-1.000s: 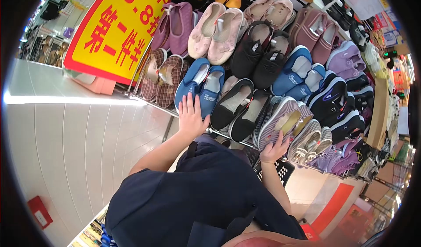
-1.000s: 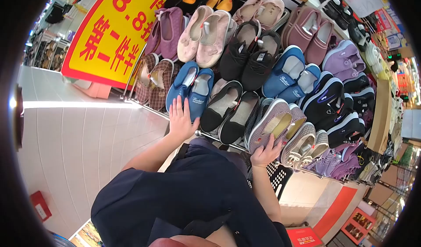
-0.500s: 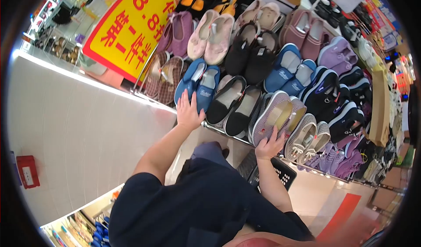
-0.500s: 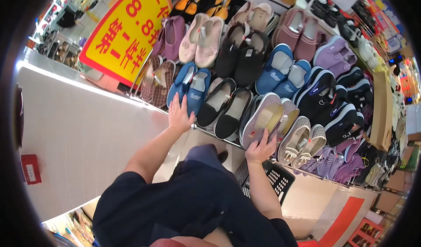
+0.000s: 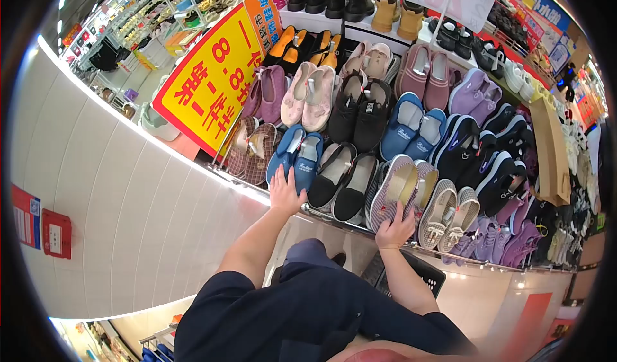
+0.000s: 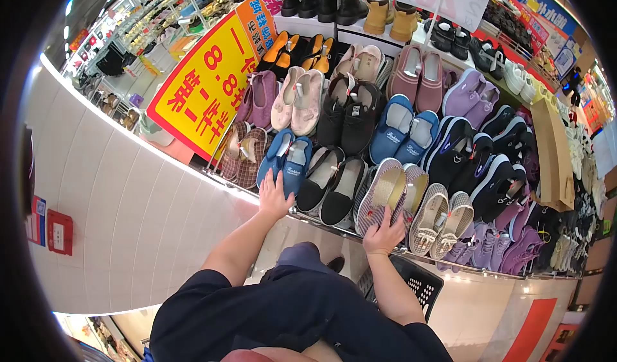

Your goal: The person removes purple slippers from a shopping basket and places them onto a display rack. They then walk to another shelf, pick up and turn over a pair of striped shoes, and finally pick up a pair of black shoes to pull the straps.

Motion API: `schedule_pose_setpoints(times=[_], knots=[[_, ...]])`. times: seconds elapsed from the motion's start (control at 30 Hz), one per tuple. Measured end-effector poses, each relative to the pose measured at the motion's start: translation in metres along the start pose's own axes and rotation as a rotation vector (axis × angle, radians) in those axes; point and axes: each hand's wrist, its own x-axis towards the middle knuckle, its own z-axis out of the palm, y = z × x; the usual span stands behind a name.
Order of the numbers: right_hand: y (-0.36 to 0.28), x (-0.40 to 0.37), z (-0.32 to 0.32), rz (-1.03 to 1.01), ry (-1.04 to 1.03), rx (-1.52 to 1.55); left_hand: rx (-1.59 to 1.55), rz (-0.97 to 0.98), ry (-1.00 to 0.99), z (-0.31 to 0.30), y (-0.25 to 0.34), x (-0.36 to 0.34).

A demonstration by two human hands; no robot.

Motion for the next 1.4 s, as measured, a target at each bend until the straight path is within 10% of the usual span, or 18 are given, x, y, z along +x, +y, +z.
schedule_pose_setpoints(times=[1.4], knots=[[-0.004, 0.004, 0.001, -0.042, 0.031, -0.021, -0.006, 0.012, 0.013, -0.006, -0.001, 0.003]])
